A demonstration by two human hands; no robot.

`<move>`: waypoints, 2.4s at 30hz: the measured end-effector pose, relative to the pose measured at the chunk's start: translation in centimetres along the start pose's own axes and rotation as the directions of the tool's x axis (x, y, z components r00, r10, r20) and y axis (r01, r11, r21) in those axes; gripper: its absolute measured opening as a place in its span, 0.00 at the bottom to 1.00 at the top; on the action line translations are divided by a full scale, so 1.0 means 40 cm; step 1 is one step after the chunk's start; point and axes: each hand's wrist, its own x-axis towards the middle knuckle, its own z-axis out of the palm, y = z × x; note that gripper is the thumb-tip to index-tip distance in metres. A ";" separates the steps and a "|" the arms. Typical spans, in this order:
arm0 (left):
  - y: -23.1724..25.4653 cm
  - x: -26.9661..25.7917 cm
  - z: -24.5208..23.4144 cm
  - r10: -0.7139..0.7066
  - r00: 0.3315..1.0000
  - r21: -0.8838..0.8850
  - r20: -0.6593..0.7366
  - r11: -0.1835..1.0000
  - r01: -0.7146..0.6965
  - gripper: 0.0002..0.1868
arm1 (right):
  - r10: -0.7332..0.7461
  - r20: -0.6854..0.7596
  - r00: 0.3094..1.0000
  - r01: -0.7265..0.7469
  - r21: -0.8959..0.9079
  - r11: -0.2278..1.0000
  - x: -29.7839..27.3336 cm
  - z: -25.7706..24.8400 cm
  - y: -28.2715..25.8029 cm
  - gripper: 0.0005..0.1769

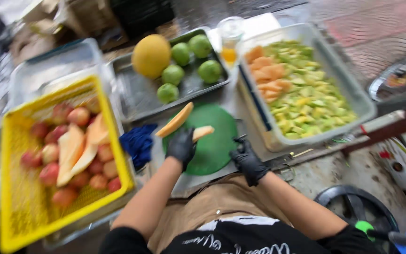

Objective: Cut slices of cantaloupe into bite-sized pieces on a cutting board.

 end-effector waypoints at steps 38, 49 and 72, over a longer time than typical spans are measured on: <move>-0.020 -0.196 0.078 -0.195 0.965 -0.506 -0.174 0.859 0.083 0.40 | 0.084 0.223 0.971 0.219 -0.974 0.051 -0.055 0.088 -0.166 0.46; -0.035 -0.211 0.067 -0.209 0.967 -0.531 -0.148 0.842 0.101 0.35 | 0.034 0.253 0.967 0.250 -0.966 0.067 -0.071 0.133 -0.176 0.45; -0.042 -0.231 0.038 -0.284 0.959 -0.568 -0.004 0.790 0.231 0.42 | 0.088 0.305 0.948 0.299 -0.951 0.076 -0.078 0.159 -0.158 0.48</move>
